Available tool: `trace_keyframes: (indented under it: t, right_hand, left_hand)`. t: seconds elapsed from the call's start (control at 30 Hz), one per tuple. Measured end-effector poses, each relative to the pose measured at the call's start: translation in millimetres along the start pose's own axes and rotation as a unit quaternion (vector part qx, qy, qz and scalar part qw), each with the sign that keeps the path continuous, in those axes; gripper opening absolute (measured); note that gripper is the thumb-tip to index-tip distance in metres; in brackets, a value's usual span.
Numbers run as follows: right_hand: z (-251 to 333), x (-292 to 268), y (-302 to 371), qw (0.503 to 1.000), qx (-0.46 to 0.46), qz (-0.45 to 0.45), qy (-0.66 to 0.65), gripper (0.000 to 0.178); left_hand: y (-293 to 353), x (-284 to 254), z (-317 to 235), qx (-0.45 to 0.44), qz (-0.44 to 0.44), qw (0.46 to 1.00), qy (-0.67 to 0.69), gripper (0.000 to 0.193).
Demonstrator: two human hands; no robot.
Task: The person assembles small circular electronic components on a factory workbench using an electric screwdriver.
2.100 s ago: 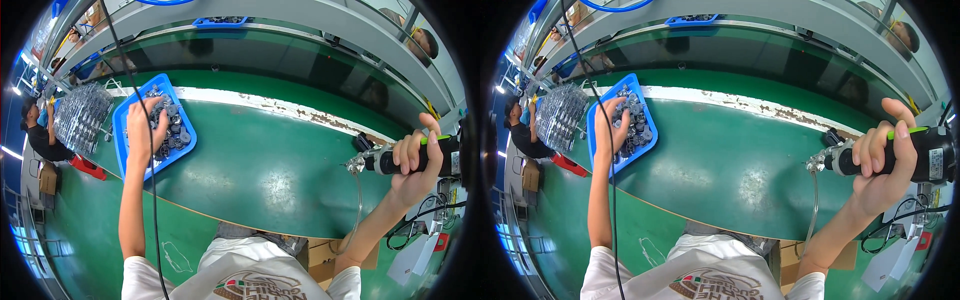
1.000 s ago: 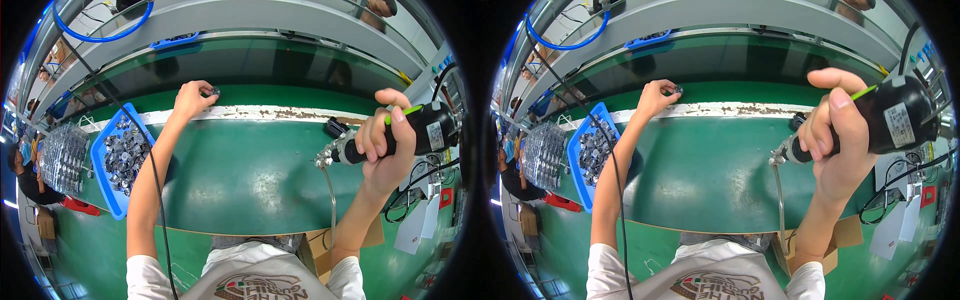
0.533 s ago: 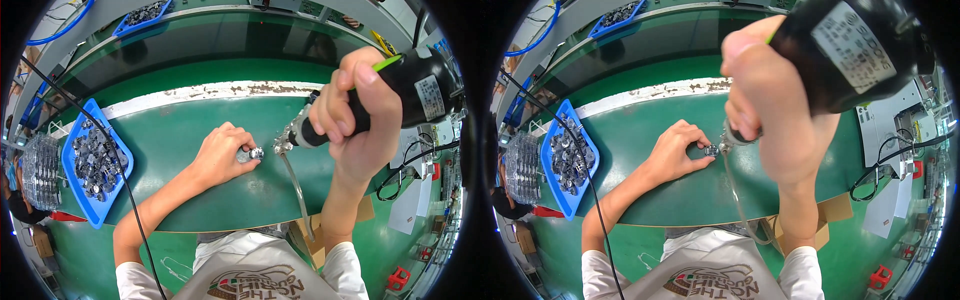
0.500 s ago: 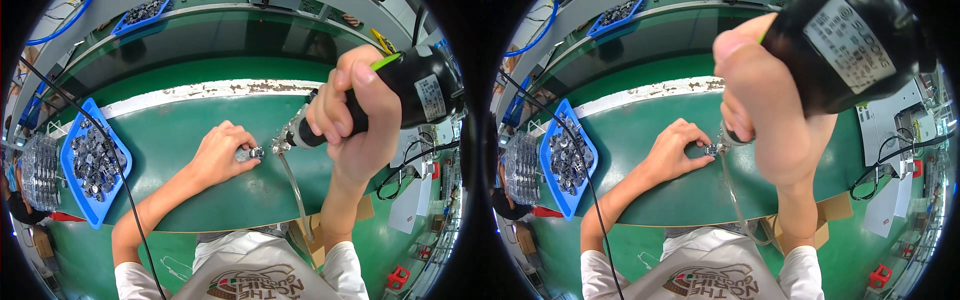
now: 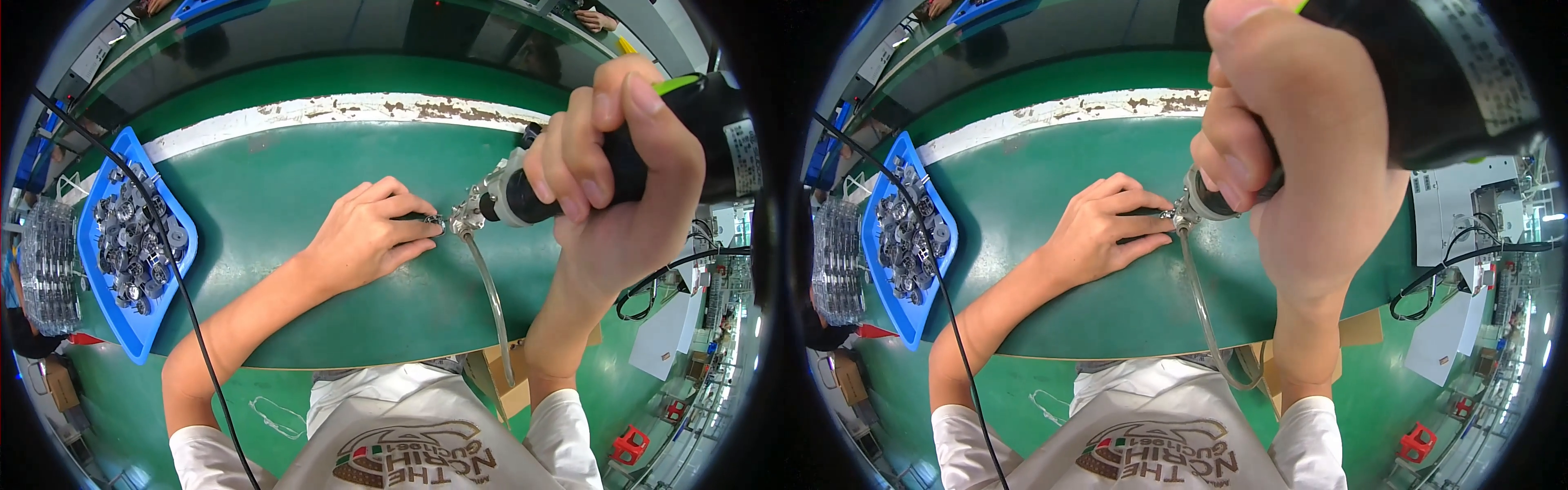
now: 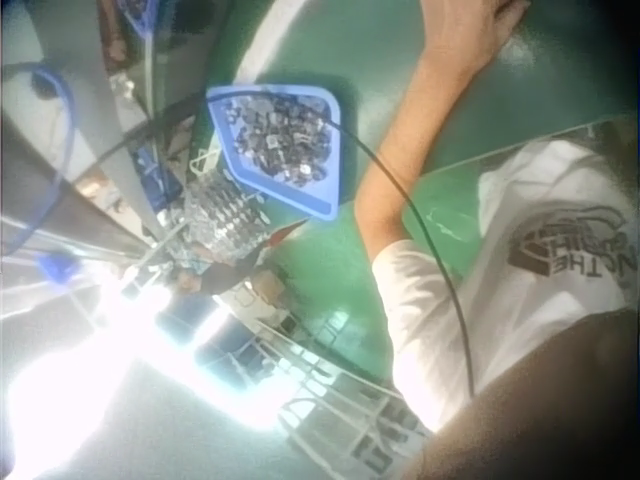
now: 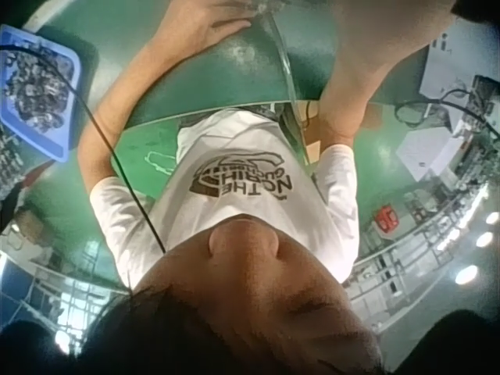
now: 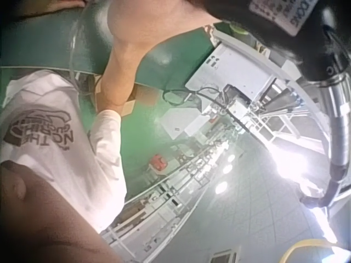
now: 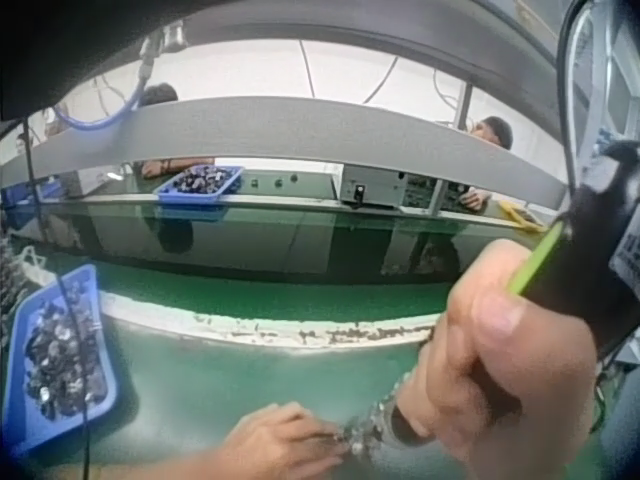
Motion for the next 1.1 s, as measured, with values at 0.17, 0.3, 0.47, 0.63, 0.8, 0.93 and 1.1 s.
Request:
trace_keyframes:
  t: [0.17,0.3,0.47,0.63,0.8,0.93,1.1]
  right_hand:
    - [-8,-8,-3,0.999,0.023,0.016,0.015,0.027]
    - [-14,-10,-4,0.999,0.028,0.025,-0.014,0.027]
    - [-11,-4,-6,0.998,0.002,0.044,-0.033,0.027]
    - [-17,-11,-4,0.998,0.024,0.021,-0.056,0.027]
    - [-18,-8,-5,0.998,0.026,0.015,-0.051,0.027]
    - [-19,-7,-5,0.999,0.016,0.005,-0.052,0.027]
    - [-34,-11,-16,0.994,0.049,-0.076,-0.054,0.026]
  left_hand:
    - [0,1,1,-0.005,0.003,1.0,0.005,0.015]
    - [-1,1,0,-0.007,0.003,1.0,0.005,0.015]
    - [-1,1,1,-0.014,0.005,1.0,0.009,0.015]
    - [-1,1,1,-0.013,0.005,1.0,0.011,0.015]
    - [0,1,1,-0.017,0.007,1.0,0.009,0.014]
    - [-2,1,1,-0.02,0.009,1.0,0.015,0.014]
    - [-3,1,2,-0.024,0.01,0.999,0.025,0.014]
Point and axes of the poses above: each hand's wrist, its own y-axis away from the middle knuckle, its own x-axis out of the palm, z = x × y, the point moved 5 cm from there along -y, towards the middle knuckle, and after that the axes turned 6 degrees about z, right-handed, at the moved point
